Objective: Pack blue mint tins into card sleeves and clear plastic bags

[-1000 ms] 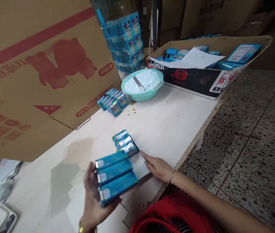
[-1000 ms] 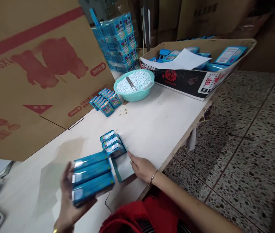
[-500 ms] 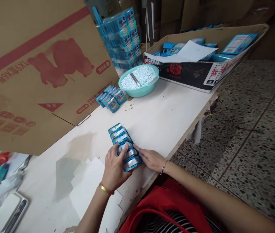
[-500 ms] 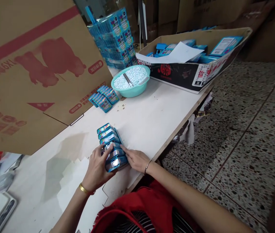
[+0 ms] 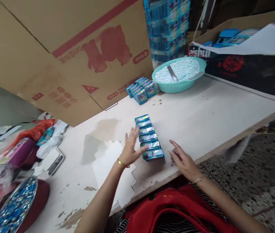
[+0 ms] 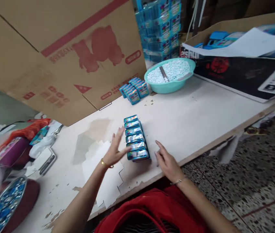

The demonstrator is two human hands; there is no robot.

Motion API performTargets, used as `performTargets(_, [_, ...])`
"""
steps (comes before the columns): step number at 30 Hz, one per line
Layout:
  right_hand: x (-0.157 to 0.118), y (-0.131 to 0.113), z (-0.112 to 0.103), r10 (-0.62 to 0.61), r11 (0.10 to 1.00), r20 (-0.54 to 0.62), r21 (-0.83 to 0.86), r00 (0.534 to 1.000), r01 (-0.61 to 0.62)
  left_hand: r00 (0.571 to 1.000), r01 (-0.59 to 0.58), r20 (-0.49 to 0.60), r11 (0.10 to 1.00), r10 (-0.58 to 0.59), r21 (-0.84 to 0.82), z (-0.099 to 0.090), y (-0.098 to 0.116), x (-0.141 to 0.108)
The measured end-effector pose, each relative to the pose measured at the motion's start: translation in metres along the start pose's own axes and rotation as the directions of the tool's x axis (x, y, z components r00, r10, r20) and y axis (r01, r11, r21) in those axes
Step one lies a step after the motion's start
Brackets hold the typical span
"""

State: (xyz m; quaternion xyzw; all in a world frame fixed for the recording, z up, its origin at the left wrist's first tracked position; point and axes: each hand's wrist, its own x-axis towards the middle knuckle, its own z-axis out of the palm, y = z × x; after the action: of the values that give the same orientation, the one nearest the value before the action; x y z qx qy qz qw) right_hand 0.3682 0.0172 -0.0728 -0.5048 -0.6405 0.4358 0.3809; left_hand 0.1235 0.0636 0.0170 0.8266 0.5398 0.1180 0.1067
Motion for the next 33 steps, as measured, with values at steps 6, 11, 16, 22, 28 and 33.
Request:
performTargets(6, [-0.040,0.023,-0.028,0.186,0.982,-0.153,0.046,0.971,-0.181,0.732,0.681,-0.127,0.724,-0.670,0.109,-0.038,-0.155,-0.070])
performTargets(11, [-0.047,0.031,-0.037,0.232,0.971,-0.221,-0.010,0.947,-0.240,0.629,0.774,-0.095,0.611,-0.772,0.166,-0.027,-0.212,-0.112])
performTargets(16, [-0.040,0.009,-0.029,0.188,0.978,-0.148,-0.059,0.971,-0.199,0.625,0.770,-0.058,0.603,-0.778,0.206,-0.020,-0.227,-0.109])
performTargets(22, [-0.044,-0.011,-0.018,0.147,0.980,-0.012,-0.136,0.989,-0.147,0.604,0.773,-0.027,0.578,-0.796,0.262,-0.023,-0.239,-0.093])
performTargets(28, [-0.059,-0.030,0.004,0.138,0.985,0.204,-0.132,0.969,-0.112,0.608,0.758,0.010,0.584,-0.794,0.291,-0.027,-0.242,-0.085])
performTargets(33, [-0.061,-0.051,0.034,0.030,0.995,0.459,-0.102,0.888,0.019,0.606,0.762,-0.013,0.575,-0.796,0.300,-0.028,-0.239,-0.080])
